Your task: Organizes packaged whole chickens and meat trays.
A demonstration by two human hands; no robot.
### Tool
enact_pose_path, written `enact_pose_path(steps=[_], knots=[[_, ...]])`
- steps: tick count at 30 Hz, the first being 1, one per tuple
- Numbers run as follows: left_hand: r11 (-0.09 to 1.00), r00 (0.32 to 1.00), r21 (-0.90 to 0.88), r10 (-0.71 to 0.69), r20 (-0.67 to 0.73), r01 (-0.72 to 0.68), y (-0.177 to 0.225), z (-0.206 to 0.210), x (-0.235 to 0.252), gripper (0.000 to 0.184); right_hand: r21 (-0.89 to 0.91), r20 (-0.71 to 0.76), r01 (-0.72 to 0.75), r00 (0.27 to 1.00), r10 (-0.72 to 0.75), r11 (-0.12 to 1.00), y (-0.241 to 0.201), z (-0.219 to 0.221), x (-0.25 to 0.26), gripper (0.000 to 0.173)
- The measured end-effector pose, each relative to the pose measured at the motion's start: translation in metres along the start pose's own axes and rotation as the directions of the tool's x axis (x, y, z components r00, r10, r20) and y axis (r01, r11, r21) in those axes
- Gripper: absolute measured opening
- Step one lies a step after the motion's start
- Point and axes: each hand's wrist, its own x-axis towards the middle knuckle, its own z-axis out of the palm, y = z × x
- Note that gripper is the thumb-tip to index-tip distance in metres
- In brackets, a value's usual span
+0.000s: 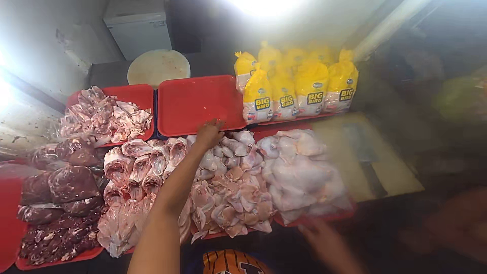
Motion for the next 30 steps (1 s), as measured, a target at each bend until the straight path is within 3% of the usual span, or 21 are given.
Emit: enact_pose_path(steps=[2,6,14,30], knots=[[0.993,0.991,0.009,-0.120,-0.061,0.121,-0.035,-0.025,-0.011,0.053,0.010,-0.046,0.018,0.999,-0.017,1.000,-0.009,-0.003,0.002,0.050],[0.973,0.973,0.085,-0.221,0.069,0.215,-0.086,-0.037,-0.036,0.041,0.036,-0.069,0.028,0.997,-0.026,0.999,-0.016,0.002,-0.004,0.049],[0.940,0.942,0.186,-0.312,0.124,0.287,-0.073,-0.034,-0.036,0.035,0.084,0.010,-0.016,1.000,0.015,0.996,-0.009,0.025,-0.026,0.050],[0.938,0.950,0.205,-0.303,0.081,0.281,-0.069,-0.029,-0.046,0.031,0.148,0.072,-0.222,0.974,0.213,0.964,0.045,0.039,-0.075,0.054]])
